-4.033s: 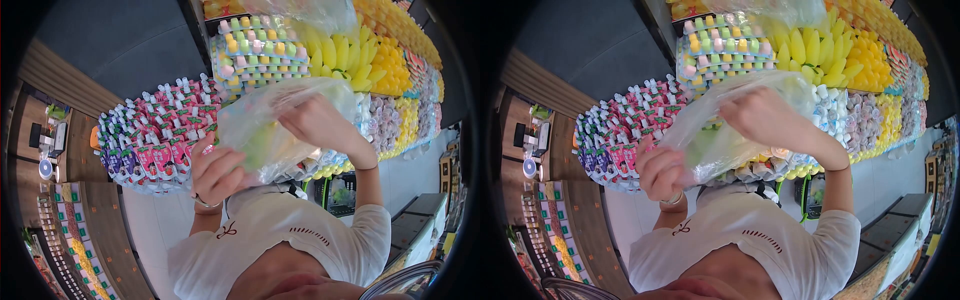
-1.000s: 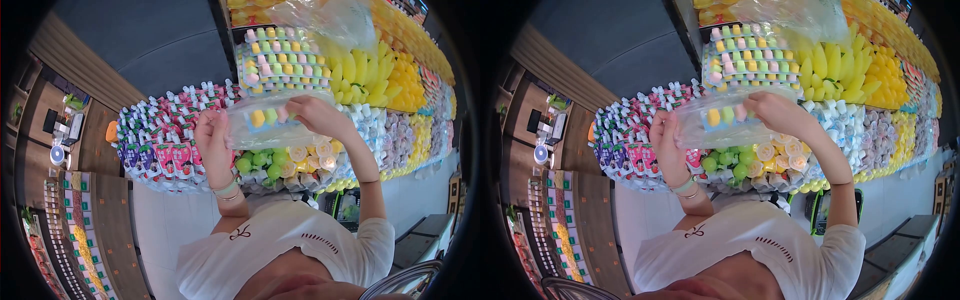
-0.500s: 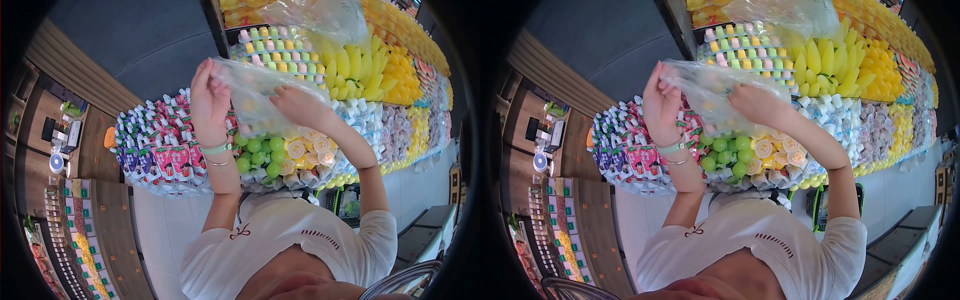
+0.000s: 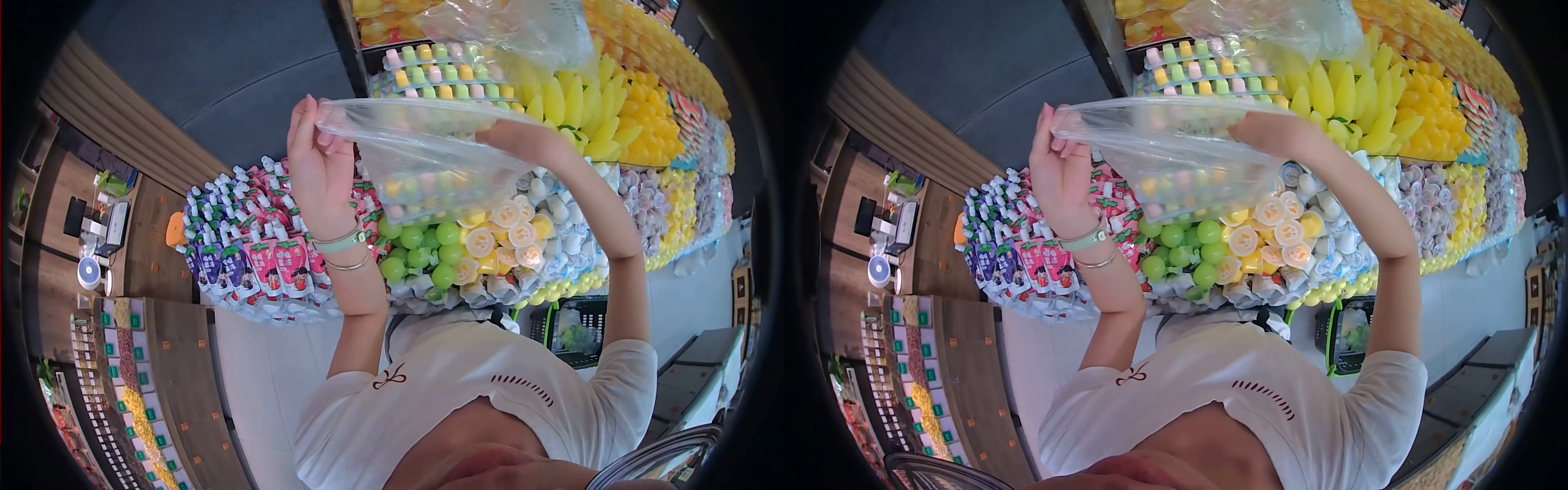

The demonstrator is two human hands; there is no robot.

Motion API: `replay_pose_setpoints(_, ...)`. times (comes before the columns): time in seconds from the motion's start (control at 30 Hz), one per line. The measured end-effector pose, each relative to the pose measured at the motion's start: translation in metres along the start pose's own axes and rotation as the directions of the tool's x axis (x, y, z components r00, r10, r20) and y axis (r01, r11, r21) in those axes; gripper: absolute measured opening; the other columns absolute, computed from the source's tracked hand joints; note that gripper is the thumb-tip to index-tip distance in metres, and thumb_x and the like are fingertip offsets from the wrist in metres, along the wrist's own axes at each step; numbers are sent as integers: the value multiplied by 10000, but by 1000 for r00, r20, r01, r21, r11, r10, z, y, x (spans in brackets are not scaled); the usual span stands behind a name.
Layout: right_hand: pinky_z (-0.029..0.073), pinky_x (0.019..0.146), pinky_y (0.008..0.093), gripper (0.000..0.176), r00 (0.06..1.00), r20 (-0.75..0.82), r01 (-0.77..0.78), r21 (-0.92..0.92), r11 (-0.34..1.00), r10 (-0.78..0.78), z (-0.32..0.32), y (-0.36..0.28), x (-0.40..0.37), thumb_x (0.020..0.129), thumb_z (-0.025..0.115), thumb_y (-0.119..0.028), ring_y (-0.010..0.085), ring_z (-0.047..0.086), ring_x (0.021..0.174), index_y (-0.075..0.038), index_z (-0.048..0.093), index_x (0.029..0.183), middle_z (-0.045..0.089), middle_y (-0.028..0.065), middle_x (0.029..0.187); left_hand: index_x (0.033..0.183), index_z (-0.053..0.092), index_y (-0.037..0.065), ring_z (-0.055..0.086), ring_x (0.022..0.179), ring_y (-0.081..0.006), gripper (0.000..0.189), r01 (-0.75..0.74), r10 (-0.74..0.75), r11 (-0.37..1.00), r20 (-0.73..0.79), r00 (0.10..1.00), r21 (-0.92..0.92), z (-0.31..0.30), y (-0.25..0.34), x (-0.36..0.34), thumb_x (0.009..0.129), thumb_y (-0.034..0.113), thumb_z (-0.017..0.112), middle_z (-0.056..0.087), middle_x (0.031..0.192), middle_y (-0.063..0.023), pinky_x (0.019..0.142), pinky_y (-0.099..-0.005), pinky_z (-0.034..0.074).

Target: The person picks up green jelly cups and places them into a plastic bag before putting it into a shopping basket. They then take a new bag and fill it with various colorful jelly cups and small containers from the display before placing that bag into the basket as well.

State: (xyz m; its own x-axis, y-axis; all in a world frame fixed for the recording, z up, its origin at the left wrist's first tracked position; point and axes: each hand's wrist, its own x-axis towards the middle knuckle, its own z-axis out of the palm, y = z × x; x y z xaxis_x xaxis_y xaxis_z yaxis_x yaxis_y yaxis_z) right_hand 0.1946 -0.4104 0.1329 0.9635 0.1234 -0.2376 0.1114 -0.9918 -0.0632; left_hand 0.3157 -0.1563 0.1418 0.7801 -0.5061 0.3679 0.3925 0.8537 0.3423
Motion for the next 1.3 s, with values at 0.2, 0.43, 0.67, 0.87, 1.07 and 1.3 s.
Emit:
replay_pose_setpoints(0.2,487,666,328,243,880,-212,474,407,781,-425,-59,-26,-32,793,648,-165,234,612,734,2,568,949,624,130,800,879,461,24,383,596,-74,41,-120,105,971,85,991,205,6,2,-21,891,3,494,423,755,-22,535,-205,350)
replay_pose_setpoints(0.43,516,676,301,175,716,-698,173,211,962,24,-65,30,52,850,561,-105,185,624,741,17,589,973,629,96,835,944,506,38,446,740,-55,247,-212,322,659,-16,946,722,23,-14,-73,736,-81,563,466,845,15,637,-178,377)
replay_pose_setpoints(0.67,462,860,428,404,755,-640,-132,62,989,141,-15,96,152,845,572,-172,346,523,1082,-86,486,1230,453,153,1295,985,526,21,469,949,-149,258,-293,400,333,147,904,896,6,-10,-92,745,-74,541,473,1028,-54,835,-262,395)
replay_pose_setpoints(0.87,446,885,421,400,805,-583,-95,55,994,109,-14,112,163,829,596,-161,339,520,1081,-45,505,1201,450,108,1281,1052,585,16,496,1050,-269,301,-400,274,-206,445,853,893,27,-7,-116,757,36,640,426,1262,-182,897,-353,391)
replay_pose_setpoints(1.07,420,903,418,339,696,-679,-55,-376,925,-235,-24,99,141,827,602,-172,293,485,1092,-57,545,1141,427,67,1274,1149,517,12,521,1063,-278,401,-163,284,-111,189,940,980,18,-21,-114,778,71,658,423,1266,-190,760,-319,476)
replay_pose_setpoints(1.3,442,875,363,240,384,-904,326,-59,943,-189,-59,51,104,860,594,-171,227,525,1037,-12,572,1039,472,83,1242,1232,439,-5,515,1088,-246,535,-249,377,63,208,903,966,5,-29,-106,737,-51,636,425,1258,-179,698,-274,525)
